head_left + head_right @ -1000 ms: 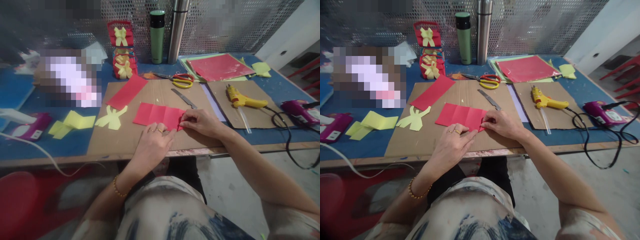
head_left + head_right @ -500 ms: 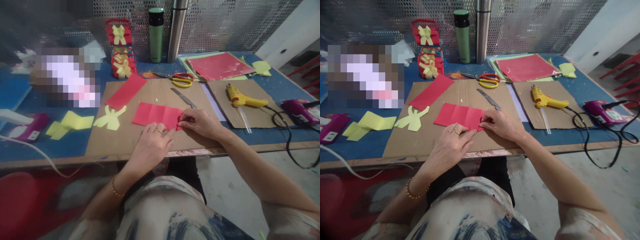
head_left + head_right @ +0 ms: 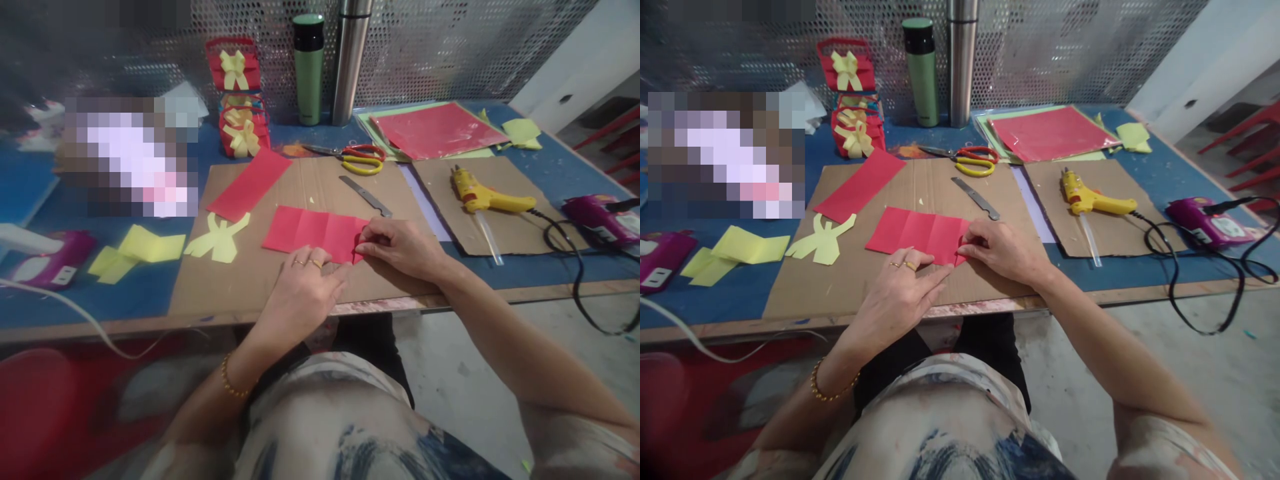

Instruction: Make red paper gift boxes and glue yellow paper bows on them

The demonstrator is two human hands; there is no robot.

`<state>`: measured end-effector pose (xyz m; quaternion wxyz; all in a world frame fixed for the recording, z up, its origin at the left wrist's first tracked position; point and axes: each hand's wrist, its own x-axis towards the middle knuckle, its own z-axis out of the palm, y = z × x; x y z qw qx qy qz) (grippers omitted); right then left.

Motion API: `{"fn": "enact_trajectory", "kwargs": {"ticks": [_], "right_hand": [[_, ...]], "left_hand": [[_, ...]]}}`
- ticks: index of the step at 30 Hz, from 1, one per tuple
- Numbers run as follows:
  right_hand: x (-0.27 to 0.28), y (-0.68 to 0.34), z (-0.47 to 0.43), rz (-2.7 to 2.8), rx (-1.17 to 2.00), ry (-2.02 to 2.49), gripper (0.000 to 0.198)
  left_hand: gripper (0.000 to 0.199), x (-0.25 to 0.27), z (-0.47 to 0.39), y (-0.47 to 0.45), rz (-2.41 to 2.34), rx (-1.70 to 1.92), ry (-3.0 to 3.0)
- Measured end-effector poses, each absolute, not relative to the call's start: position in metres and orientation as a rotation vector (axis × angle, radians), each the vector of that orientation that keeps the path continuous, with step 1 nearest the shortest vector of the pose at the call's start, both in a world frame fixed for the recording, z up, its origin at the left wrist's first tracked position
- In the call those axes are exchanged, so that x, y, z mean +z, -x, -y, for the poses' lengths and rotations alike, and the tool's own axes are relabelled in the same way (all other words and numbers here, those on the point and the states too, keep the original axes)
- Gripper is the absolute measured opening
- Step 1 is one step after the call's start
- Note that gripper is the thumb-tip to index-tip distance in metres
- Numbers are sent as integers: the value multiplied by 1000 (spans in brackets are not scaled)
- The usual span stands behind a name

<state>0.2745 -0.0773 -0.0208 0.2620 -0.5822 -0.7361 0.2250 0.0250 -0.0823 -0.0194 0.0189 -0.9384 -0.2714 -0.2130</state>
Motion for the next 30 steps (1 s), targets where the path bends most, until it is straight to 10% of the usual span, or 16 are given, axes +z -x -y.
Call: {"fn": "enact_trajectory", "kwargs": {"ticks": [30], "right_hand": [[-24,-265,80,2094,365,1642,11]], "left_hand": [[36,-23,82,-26,867,-559,2869]]}}
